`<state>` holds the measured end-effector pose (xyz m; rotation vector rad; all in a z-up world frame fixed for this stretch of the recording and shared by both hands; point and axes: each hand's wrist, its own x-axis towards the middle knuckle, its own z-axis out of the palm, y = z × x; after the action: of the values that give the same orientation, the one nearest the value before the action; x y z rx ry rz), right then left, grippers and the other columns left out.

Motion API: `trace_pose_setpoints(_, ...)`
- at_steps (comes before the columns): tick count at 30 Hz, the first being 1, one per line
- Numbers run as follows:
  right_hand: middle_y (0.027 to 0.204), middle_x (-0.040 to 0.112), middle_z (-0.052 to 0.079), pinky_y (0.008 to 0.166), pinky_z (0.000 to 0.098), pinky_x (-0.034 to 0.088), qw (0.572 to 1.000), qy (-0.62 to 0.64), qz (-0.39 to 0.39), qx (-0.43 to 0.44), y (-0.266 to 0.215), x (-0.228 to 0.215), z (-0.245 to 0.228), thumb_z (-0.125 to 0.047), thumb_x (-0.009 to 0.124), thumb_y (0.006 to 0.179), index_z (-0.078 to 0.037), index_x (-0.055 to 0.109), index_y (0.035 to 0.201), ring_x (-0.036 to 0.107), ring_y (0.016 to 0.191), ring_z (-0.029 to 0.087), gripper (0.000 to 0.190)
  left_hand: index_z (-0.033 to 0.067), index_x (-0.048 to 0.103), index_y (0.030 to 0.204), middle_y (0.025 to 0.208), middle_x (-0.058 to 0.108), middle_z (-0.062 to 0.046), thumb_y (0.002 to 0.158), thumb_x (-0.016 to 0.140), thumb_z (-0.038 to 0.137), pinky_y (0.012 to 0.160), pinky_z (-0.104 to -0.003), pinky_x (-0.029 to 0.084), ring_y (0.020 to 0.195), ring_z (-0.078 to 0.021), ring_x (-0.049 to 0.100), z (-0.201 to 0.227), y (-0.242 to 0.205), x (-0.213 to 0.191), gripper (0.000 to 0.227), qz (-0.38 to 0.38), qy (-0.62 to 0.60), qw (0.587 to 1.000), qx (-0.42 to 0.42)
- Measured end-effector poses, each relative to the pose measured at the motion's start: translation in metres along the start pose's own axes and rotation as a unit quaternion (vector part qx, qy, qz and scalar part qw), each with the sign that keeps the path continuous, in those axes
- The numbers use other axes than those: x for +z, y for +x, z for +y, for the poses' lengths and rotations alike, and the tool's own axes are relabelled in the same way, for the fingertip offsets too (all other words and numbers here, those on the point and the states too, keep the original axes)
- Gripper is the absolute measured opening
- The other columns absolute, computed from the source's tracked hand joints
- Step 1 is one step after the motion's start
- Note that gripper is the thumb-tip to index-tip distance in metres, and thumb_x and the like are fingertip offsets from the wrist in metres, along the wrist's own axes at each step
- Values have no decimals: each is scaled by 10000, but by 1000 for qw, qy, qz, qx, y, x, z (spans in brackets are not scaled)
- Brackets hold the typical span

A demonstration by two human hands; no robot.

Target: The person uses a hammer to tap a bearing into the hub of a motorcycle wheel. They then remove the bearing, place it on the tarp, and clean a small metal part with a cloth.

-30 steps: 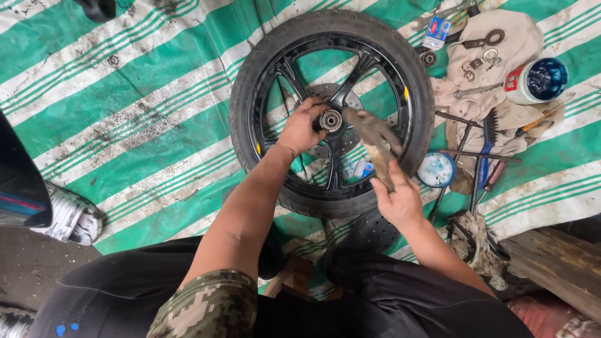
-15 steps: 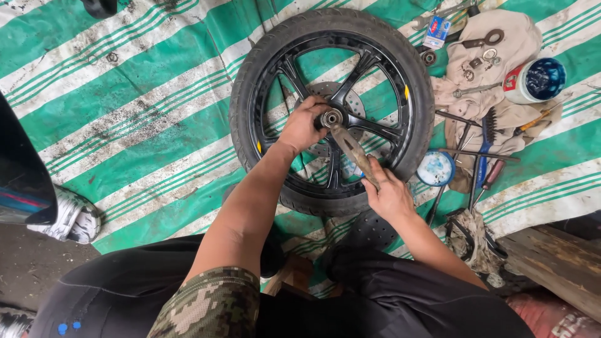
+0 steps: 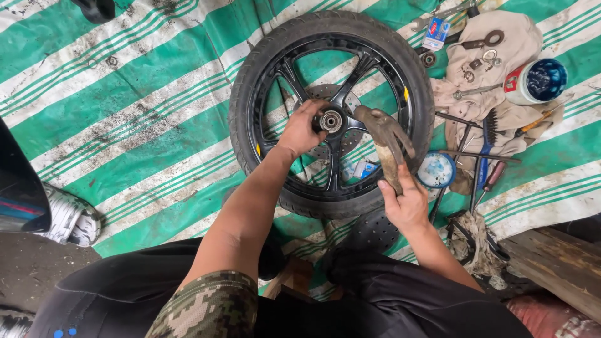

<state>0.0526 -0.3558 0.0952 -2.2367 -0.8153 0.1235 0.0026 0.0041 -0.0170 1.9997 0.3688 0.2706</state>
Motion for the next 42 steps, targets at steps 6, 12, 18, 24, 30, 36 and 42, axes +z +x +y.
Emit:
trace_pose_setpoints(6, 1278, 776, 262, 728, 533, 661, 994, -66, -50, -72, 8, 31, -29, -328, 833, 997, -48, 728, 1516, 764, 1025, 495, 599, 266, 608, 1544, 1244, 718, -2, 734, 926, 124, 1060, -578, 627, 1232, -364, 732, 17, 6, -20, 882, -61, 19, 998, -27)
trace_pose_setpoints(12, 1321, 773, 217, 790, 613, 644, 981, -87, -160, 73, 23, 11, -55, -375, 759, 1041, -173, 641, 1616, 737, 1125, 504, 620, 246, 607, 1552, 1274, 723, -8, 759, 899, 72, 1043, -560, 635, 1248, -357, 728, 12, 5, -16, 862, -66, 33, 997, -24)
trace_pose_setpoints(18, 1271, 779, 262, 754, 561, 661, 985, -132, -109, -38, 23, 22, -50, -413, 762, 1050, -93, 666, 1593, 776, 1023, 497, 638, 255, 618, 1529, 1246, 714, -10, 726, 920, 111, 1060, -556, 632, 1198, -360, 743, 13, 6, -19, 870, -62, 43, 997, -3)
trace_pose_setpoints(24, 1270, 766, 339, 912, 629, 625, 984, 17, -134, 112, 17, 13, -33, -321, 836, 979, -115, 667, 1563, 693, 1190, 547, 642, 182, 659, 1487, 1364, 682, -93, 706, 982, 267, 1059, -569, 634, 1253, -414, 729, 27, 7, -18, 849, -62, 78, 993, 68)
trace_pose_setpoints(30, 697, 747, 243, 558, 479, 678, 944, 56, -80, 315, 13, -22, -44, -246, 814, 987, -181, 662, 1583, 781, 655, 377, 619, 193, 800, 1291, 1267, 692, -16, 851, 866, 336, 892, -481, 706, 1092, -331, 768, 9, 22, 4, 468, -131, 260, 949, 119)
trace_pose_setpoints(36, 789, 730, 295, 538, 447, 681, 922, 128, -9, 366, -25, -35, 0, -112, 762, 1049, -73, 587, 1647, 752, 638, 377, 624, 198, 786, 1284, 1184, 690, -16, 809, 834, 425, 819, -484, 693, 1020, -299, 772, 34, 27, -5, 529, -171, 374, 903, 122)
trace_pose_setpoints(42, 835, 666, 291, 465, 442, 614, 924, 218, 52, 310, -41, -53, 35, -4, 675, 1120, 44, 447, 1720, 675, 558, 338, 643, 240, 843, 1183, 883, 805, 10, 731, 853, 243, 853, -446, 662, 918, -307, 828, 17, 40, -13, 452, 31, 3, 999, -11)
